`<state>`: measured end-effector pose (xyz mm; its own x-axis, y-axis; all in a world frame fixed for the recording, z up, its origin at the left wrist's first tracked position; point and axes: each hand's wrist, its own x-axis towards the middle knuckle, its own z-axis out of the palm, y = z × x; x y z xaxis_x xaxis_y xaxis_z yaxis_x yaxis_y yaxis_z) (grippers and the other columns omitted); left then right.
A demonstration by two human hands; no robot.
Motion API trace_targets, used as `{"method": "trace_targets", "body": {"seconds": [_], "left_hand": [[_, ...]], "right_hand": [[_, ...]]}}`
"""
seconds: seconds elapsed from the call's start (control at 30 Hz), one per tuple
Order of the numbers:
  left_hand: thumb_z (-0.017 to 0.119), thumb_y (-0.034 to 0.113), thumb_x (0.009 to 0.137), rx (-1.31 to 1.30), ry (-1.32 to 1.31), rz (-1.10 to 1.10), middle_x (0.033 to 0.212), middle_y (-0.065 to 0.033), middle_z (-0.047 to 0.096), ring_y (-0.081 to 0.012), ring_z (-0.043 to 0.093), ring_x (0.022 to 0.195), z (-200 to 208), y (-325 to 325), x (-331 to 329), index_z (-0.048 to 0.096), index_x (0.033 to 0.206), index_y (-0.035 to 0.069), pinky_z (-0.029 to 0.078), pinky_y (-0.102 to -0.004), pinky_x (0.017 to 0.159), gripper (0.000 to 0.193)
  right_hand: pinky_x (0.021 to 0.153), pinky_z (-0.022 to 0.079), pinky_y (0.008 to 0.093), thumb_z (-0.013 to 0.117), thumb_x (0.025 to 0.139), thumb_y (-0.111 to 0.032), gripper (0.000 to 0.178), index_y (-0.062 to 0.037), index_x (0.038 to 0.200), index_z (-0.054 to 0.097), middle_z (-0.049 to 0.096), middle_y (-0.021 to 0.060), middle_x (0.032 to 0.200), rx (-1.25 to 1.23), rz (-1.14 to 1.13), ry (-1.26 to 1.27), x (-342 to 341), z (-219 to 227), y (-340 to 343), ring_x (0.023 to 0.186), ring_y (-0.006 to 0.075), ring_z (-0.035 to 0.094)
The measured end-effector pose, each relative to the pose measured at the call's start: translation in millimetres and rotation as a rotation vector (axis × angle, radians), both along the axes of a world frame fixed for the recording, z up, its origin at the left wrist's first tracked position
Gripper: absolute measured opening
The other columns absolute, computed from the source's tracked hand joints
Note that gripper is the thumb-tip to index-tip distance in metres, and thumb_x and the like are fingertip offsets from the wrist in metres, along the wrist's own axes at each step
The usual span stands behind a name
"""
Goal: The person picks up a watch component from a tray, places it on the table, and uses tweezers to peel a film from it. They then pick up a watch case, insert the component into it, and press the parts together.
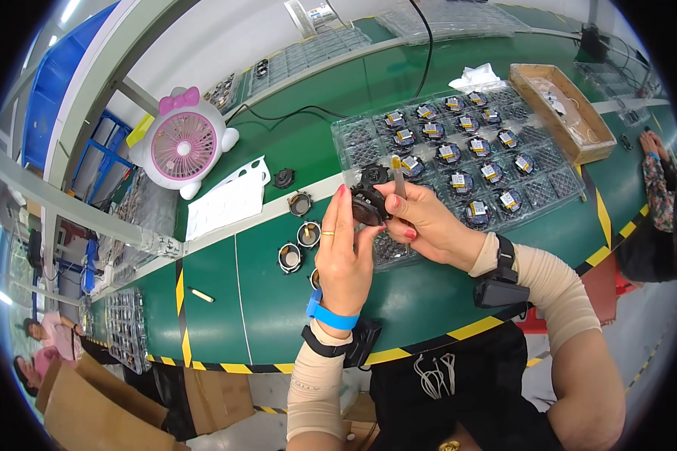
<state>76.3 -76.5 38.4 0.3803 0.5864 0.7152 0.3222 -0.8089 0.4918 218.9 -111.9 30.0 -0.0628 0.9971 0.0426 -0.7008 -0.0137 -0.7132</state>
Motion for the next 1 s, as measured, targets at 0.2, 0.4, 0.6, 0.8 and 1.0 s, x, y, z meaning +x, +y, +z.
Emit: {"method": "trace_targets", "body": {"seconds": [0.2,0.4,0.6,0.8,1.0], "left_hand": [[0.062,-0.011,0.069,0.003,0.022,0.017,0.118,-0.0159,0.049,-0.0177,0.062,0.077,0.5,-0.4,0.6,0.043,0.123,0.001,0.053,-0.0264,0.063,0.058],[0.063,-0.01,0.069,-0.003,0.039,0.024,0.117,-0.0159,0.049,-0.0176,0.062,0.078,-1.2,-1.5,0.1,0.043,0.123,0.001,0.053,-0.0266,0.063,0.059],[0.063,-0.009,0.07,0.004,0.033,0.034,0.116,-0.0157,0.049,-0.0182,0.062,0.079,-3.5,-0.5,0.9,0.044,0.123,0.001,0.053,-0.027,0.063,0.058],[0.063,-0.008,0.07,0.02,0.031,0.04,0.116,-0.0157,0.05,-0.0188,0.062,0.078,-2.6,-1.9,1.1,0.044,0.123,0.001,0.053,-0.0276,0.063,0.056],[0.064,-0.006,0.071,-0.034,0.01,0.021,0.115,-0.0182,0.05,-0.0224,0.062,0.081,-0.4,-4.9,0.9,0.045,0.121,-0.002,0.052,-0.029,0.067,0.053]], "right_hand": [[0.044,0.027,0.0193,0.058,0.083,-0.028,0.035,-0.0054,0.11,0.053,0.053,-0.0021,0.075,-0.033,0.015,0.045,-0.6,-2.6,-0.3,0.047,0.0045,0.036],[0.044,0.028,0.0196,0.058,0.084,-0.026,0.033,-0.0051,0.109,0.055,0.053,-0.002,0.074,-0.019,-0.007,-0.001,-0.3,-3.6,-0.5,0.047,0.0046,0.036],[0.043,0.027,0.0198,0.058,0.084,-0.023,0.03,-0.0035,0.107,0.056,0.053,-0.0018,0.073,-0.028,-0.034,-0.065,0.2,-0.7,-1.0,0.048,0.0041,0.035],[0.043,0.026,0.0197,0.059,0.084,-0.021,0.03,-0.0023,0.106,0.057,0.052,-0.0015,0.071,-0.01,-0.057,-0.11,-0.9,6.2,-3.1,0.048,0.0041,0.034],[0.042,0.025,0.0201,0.061,0.082,-0.022,0.031,-0.002,0.105,0.058,0.051,-0.0011,0.069,-0.001,-0.057,-0.144,0.7,8.0,-2.8,0.048,0.0044,0.034]]}}
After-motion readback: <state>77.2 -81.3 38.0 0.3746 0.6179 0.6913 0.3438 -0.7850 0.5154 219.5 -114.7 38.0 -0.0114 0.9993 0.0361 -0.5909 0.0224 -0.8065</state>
